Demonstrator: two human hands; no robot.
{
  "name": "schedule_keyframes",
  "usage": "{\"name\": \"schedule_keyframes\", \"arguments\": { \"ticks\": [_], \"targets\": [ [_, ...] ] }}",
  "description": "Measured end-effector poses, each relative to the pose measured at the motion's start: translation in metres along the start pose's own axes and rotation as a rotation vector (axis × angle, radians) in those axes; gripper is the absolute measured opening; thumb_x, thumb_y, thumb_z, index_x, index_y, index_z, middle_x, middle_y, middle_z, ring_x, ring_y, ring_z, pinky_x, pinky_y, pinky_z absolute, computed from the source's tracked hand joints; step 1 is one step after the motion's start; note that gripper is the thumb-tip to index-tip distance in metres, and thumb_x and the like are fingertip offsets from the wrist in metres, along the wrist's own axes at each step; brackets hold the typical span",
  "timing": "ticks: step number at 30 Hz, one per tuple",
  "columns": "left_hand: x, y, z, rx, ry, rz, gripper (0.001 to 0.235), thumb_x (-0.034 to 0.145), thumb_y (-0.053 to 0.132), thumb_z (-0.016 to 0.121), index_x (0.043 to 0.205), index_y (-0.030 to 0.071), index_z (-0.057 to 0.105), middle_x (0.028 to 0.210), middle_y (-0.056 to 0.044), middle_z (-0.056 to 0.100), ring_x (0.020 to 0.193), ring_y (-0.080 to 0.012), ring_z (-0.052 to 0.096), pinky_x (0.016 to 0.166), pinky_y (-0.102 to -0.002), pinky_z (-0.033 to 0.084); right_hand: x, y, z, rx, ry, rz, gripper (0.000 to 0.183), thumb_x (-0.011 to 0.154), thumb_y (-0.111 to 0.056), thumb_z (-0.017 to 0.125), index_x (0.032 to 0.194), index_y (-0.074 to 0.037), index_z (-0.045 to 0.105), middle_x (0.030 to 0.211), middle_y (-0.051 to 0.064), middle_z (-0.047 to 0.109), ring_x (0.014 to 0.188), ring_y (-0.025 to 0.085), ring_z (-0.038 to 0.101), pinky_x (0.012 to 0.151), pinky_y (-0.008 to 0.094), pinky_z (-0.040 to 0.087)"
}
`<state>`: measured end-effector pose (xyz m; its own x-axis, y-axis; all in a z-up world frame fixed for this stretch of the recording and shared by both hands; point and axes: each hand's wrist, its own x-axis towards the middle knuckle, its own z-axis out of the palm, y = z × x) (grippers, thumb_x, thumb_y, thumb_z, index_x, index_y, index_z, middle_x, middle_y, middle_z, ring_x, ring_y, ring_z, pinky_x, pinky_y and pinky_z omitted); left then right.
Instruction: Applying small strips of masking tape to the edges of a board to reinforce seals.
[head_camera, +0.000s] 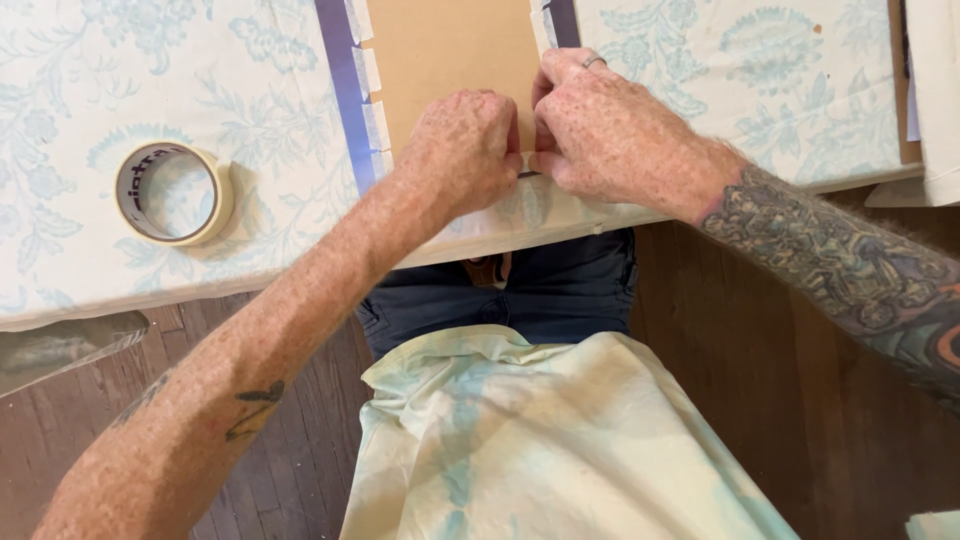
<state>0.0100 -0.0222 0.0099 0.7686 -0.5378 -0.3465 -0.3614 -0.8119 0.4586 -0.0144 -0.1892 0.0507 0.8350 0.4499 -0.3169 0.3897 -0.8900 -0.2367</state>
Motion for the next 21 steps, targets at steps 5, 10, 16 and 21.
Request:
{"name": "schedule_keyframes", "arguments": {
  "ticks": [5,10,16,21],
  "targets": [
    [0.008,0.006,-0.025,-0.031,-0.209,-0.104,0.013,0.091,0.022,0.069,0.102,0.016,0.074,0.089,-0.005,0.075,0.083,-0.0226,0.071,0.074,-0.038,0.060,0.008,-0.005,-0.012,-0.107,-0.102,0.091,0.035,0.091,-0.043,0.074,0.086,-0.008,0.077,0.118,0.005,0.051,0.125,0.029,0.040,0.067,0.052,0.059],
    [0.013,0.005,-0.034,0.015,-0.245,-0.080,0.011,0.083,0.028,0.072,0.091,0.022,0.076,0.091,-0.001,0.073,0.087,-0.0212,0.068,0.076,-0.036,0.058,0.014,0.003,-0.014,-0.066,-0.129,0.080,0.033,0.090,-0.041,0.073,0.082,-0.009,0.077,0.114,0.003,0.052,0.127,0.028,0.037,0.066,0.050,0.059],
    [0.022,0.003,-0.052,-0.012,-0.309,-0.166,0.030,0.079,0.033,0.090,0.101,0.016,0.078,0.091,-0.001,0.079,0.081,-0.0163,0.074,0.068,-0.028,0.062,0.029,0.006,-0.026,-0.047,-0.309,0.169,0.030,0.081,-0.053,0.083,0.085,-0.024,0.081,0.108,0.003,0.049,0.118,0.028,0.037,0.100,0.051,0.035],
    [0.040,0.002,-0.063,0.204,-0.426,-0.223,0.062,0.062,0.064,0.095,0.107,0.023,0.081,0.091,0.002,0.075,0.082,-0.0215,0.068,0.066,-0.036,0.054,0.044,0.022,-0.027,-0.030,-0.325,0.259,0.054,0.060,-0.065,0.096,0.081,-0.024,0.066,0.093,-0.005,0.061,0.107,0.026,0.048,0.093,0.051,0.029]
  ]
}}
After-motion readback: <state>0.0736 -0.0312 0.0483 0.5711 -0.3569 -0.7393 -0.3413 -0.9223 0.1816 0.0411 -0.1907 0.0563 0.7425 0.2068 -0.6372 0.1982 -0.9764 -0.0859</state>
